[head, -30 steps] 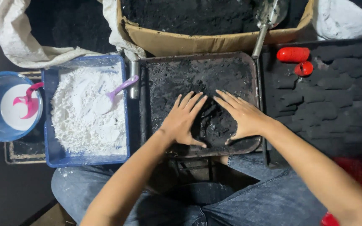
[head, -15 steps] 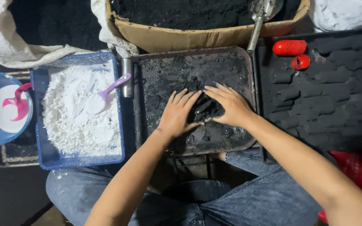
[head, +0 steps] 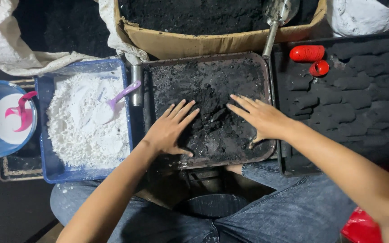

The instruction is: Kneading and mixing charcoal powder with a liquid binder in a metal tray using hands to prepare it for molding.

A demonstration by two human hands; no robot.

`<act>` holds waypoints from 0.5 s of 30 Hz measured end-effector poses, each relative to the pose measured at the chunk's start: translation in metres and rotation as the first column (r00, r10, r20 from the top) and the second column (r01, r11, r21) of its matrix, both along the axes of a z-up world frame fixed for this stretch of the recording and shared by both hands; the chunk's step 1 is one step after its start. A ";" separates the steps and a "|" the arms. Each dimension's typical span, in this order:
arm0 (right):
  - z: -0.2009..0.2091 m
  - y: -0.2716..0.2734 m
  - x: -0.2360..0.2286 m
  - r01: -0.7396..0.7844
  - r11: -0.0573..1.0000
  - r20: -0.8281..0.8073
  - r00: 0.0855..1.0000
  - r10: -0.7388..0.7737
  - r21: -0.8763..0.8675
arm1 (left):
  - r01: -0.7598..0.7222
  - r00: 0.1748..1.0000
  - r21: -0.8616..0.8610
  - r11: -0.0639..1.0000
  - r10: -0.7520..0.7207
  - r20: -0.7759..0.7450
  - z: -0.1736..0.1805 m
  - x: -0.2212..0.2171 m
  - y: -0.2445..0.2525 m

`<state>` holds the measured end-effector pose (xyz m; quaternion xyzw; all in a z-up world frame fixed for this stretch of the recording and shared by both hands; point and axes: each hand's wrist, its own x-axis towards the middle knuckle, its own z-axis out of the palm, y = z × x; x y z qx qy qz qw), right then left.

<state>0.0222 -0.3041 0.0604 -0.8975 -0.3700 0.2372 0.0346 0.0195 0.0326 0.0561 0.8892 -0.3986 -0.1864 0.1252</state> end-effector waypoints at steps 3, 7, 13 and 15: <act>-0.006 0.008 -0.001 0.054 0.998 -0.004 0.999 -0.054 0.034 | 0.009 1.000 0.065 0.998 -0.011 0.025 -0.006 0.002 0.000; -0.014 0.029 0.004 0.275 0.946 -0.104 0.960 -0.261 0.168 | -0.084 0.995 0.063 0.994 0.080 0.060 -0.022 0.002 -0.013; -0.013 0.039 0.025 0.284 0.930 -0.100 0.958 -0.267 0.235 | -0.149 0.987 -0.026 0.988 0.150 0.057 -0.033 0.010 -0.022; 0.005 0.036 0.025 0.261 0.944 -0.132 0.962 -0.238 0.203 | -0.130 0.992 0.000 0.992 0.130 0.009 -0.019 0.012 -0.018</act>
